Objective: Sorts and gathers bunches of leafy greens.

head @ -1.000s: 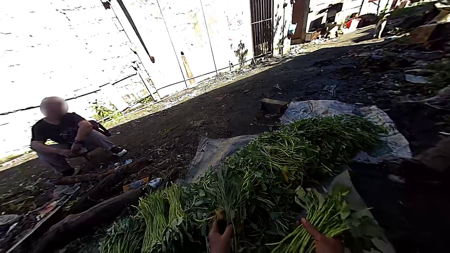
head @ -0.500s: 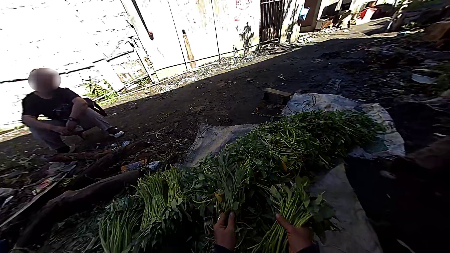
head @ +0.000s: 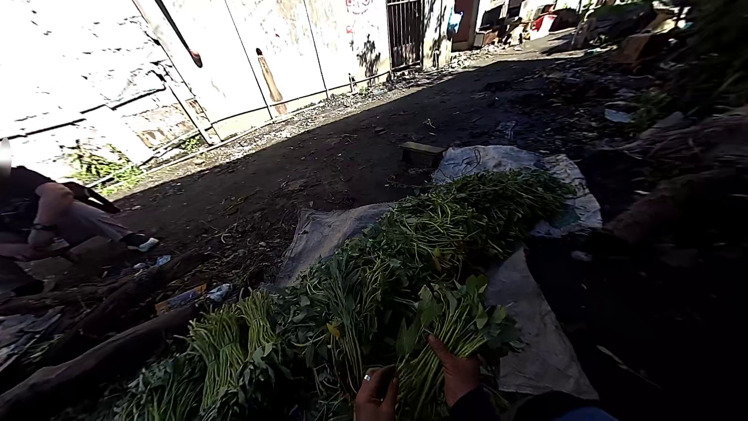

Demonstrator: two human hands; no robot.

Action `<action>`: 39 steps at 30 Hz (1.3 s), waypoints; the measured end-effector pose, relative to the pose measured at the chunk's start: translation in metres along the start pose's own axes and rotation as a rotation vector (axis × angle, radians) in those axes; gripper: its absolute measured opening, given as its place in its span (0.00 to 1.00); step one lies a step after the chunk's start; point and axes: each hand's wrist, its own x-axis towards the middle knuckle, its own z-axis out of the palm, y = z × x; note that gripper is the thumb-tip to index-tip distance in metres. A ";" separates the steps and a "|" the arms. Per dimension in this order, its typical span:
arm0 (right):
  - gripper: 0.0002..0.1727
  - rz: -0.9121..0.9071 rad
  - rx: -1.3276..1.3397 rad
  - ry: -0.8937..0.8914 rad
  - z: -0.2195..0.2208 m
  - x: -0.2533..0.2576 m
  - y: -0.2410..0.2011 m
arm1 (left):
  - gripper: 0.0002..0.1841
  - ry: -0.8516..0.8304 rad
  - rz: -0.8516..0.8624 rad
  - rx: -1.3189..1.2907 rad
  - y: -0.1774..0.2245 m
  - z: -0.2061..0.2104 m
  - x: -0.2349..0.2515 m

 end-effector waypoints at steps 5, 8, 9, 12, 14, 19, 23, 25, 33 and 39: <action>0.29 -0.046 -0.006 -0.053 -0.006 0.002 -0.002 | 0.12 -0.086 0.219 0.280 -0.003 -0.010 -0.004; 0.32 -0.072 -0.105 -0.112 -0.011 0.000 0.001 | 0.21 -0.308 0.003 0.272 0.009 -0.019 0.002; 0.32 -0.071 -0.158 -0.125 -0.011 -0.002 0.000 | 0.24 -0.357 -0.070 0.209 0.012 -0.018 0.005; 0.32 -0.039 -0.237 -0.222 -0.009 -0.012 -0.001 | 0.30 -0.273 -0.102 0.002 0.021 -0.003 0.015; 0.33 -0.031 -0.193 -0.252 -0.007 -0.020 0.002 | 0.38 -0.142 -0.082 -0.130 0.029 0.009 0.019; 0.31 -0.036 -0.088 -0.214 -0.004 -0.025 0.006 | 0.20 0.155 0.181 0.137 0.005 0.025 0.023; 0.22 0.049 -0.205 -0.126 -0.007 -0.014 0.006 | 0.20 -0.251 -0.232 0.722 -0.022 -0.003 0.017; 0.24 0.084 -0.347 -0.164 -0.010 -0.014 0.016 | 0.23 -0.452 -0.514 0.899 -0.022 -0.016 0.025; 0.30 0.047 -0.448 -0.133 -0.001 -0.001 0.019 | 0.34 -0.598 -0.701 1.073 -0.054 -0.036 0.019; 0.31 0.075 -0.439 -0.107 -0.006 -0.002 0.020 | 0.37 -0.624 -0.229 0.453 -0.037 -0.026 0.007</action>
